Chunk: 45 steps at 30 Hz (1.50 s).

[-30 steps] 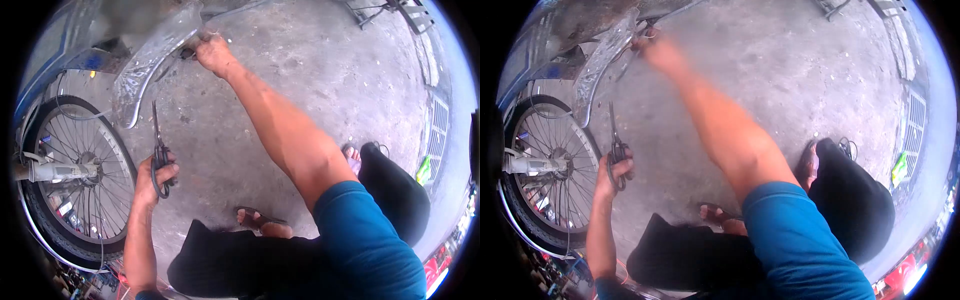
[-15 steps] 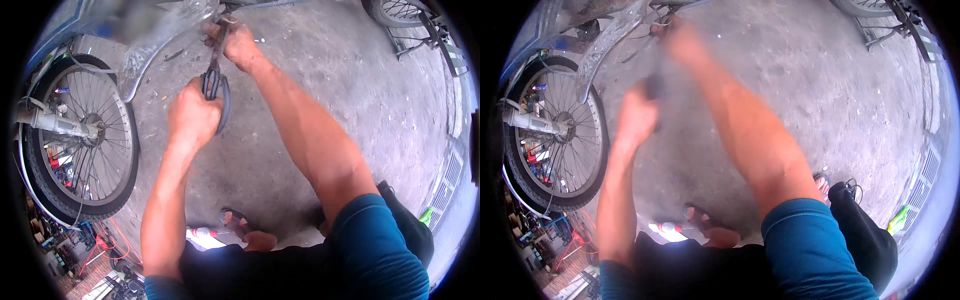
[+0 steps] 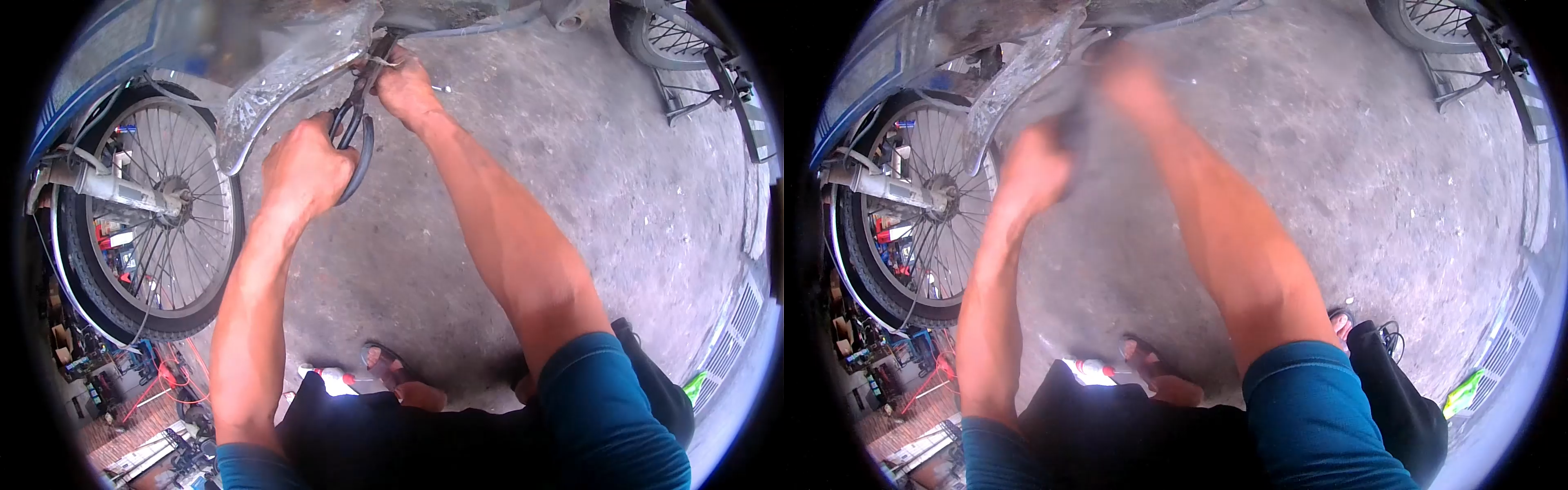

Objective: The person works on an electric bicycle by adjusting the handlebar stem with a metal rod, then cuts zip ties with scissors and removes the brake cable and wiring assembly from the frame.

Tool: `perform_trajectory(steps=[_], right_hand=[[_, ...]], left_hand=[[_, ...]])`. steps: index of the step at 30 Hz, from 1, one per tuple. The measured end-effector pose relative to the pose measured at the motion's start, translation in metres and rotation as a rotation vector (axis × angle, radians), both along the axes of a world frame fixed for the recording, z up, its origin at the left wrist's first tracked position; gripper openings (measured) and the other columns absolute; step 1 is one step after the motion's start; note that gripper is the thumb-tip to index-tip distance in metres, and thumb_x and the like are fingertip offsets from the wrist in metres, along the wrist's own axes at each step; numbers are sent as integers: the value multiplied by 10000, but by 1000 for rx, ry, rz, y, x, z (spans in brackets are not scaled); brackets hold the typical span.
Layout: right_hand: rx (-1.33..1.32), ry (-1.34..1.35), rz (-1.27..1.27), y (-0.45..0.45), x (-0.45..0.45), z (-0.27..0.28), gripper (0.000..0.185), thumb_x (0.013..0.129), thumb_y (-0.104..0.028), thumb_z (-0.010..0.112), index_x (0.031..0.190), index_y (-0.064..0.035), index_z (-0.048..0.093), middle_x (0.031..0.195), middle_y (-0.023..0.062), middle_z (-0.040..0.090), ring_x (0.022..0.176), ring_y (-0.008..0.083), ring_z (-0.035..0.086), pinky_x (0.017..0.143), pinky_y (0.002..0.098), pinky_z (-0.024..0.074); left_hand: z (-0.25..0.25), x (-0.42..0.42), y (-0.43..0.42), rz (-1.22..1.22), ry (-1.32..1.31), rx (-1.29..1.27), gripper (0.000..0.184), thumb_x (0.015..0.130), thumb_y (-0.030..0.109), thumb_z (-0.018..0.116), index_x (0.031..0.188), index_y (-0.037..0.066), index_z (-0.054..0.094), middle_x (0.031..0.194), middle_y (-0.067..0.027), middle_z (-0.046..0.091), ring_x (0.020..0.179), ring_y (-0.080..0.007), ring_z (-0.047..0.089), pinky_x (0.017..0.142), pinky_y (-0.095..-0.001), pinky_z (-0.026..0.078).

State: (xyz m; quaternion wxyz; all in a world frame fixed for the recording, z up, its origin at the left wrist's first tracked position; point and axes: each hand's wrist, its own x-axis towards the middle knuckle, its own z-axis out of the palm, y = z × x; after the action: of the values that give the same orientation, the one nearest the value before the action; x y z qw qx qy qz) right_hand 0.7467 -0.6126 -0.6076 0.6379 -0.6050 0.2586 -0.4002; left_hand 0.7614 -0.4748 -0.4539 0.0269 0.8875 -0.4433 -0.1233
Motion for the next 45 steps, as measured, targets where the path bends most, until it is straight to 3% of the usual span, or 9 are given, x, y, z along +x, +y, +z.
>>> perform_trajectory(steps=[8, 11, 14, 17, 21, 25, 32, 39, 45], right_hand=[[-125, -153, -145, -11, 29, -57, 169, 872, -135, 580, 973, -12, 636, 801, 55, 642, 708, 135, 553, 630, 286, 460], [17, -7, -182, 12, -19, -66, 176, 860, -148, 591, 968, -17, 636, 820, 64, 639, 714, 151, 563, 635, 284, 460], [498, 278, -35, 13, -91, -28, 232, 850, -148, 594, 1051, -32, 599, 964, 90, 643, 843, 165, 603, 728, 288, 469], [473, -31, -54, -4, -113, -36, 301, 848, -152, 590, 1127, -46, 550, 1070, 89, 625, 959, 163, 590, 828, 321, 459], [595, -320, 166, -25, -157, 53, 272, 909, -190, 537, 1142, -51, 535, 1078, 78, 616, 1000, 167, 567, 854, 348, 457], [393, 34, 231, -48, -181, 69, 333, 987, -337, 457, 1135, -49, 538, 1006, 64, 615, 983, 165, 578, 815, 328, 466], [406, 314, 317, -60, -219, 129, 298, 963, -310, 506, 1118, -58, 535, 954, 60, 635, 929, 167, 598, 784, 325, 468], [78, 182, 25, -66, -211, 82, 247, 924, -152, 557, 1118, 1, 542, 994, 77, 618, 889, 154, 569, 776, 304, 450], [30, 183, 37, -68, -220, 81, 247, 933, -209, 561, 1087, -16, 543, 853, 51, 615, 772, 135, 566, 690, 276, 442]], left_hand=[[11, 6, -8, -108, -85, 73, 229, 711, 90, 584, 905, -18, 635, 857, -272, 642, 884, -412, 631, 806, -468, 478], [1, -3, 3, -117, -143, 217, 217, 726, 95, 595, 912, -7, 638, 877, -275, 639, 869, -418, 633, 806, -488, 484], [-15, -2, 20, -91, -28, 116, 234, 739, 139, 615, 940, 22, 638, 874, -245, 656, 870, -404, 635, 788, -480, 491], [-33, 2, 38, -101, -7, 117, 281, 737, 204, 644, 971, 50, 630, 876, -224, 664, 866, -402, 633, 773, -477, 488], [-32, -4, 45, -67, 30, 41, 319, 733, 222, 671, 1006, 64, 628, 873, -221, 664, 873, -410, 625, 763, -473, 488], [-8, -21, 44, -69, 411, -209, 407, 714, 223, 706, 1063, 30, 621, 847, -202, 666, 825, -350, 650, 753, -421, 492], [15, -56, -3, -147, 894, -349, 441, 698, 178, 733, 1052, -55, 611, 852, -145, 672, 796, -200, 634, 736, -351, 488], [50, -71, -32, -84, 881, -309, 374, 691, 174, 730, 979, -45, 634, 793, -106, 658, 736, -171, 602, 686, -332, 473], [42, -81, -75, -209, 819, -410, 386, 688, 150, 713, 1019, -32, 633, 795, -93, 655, 729, -154, 592, 663, -316, 464]])
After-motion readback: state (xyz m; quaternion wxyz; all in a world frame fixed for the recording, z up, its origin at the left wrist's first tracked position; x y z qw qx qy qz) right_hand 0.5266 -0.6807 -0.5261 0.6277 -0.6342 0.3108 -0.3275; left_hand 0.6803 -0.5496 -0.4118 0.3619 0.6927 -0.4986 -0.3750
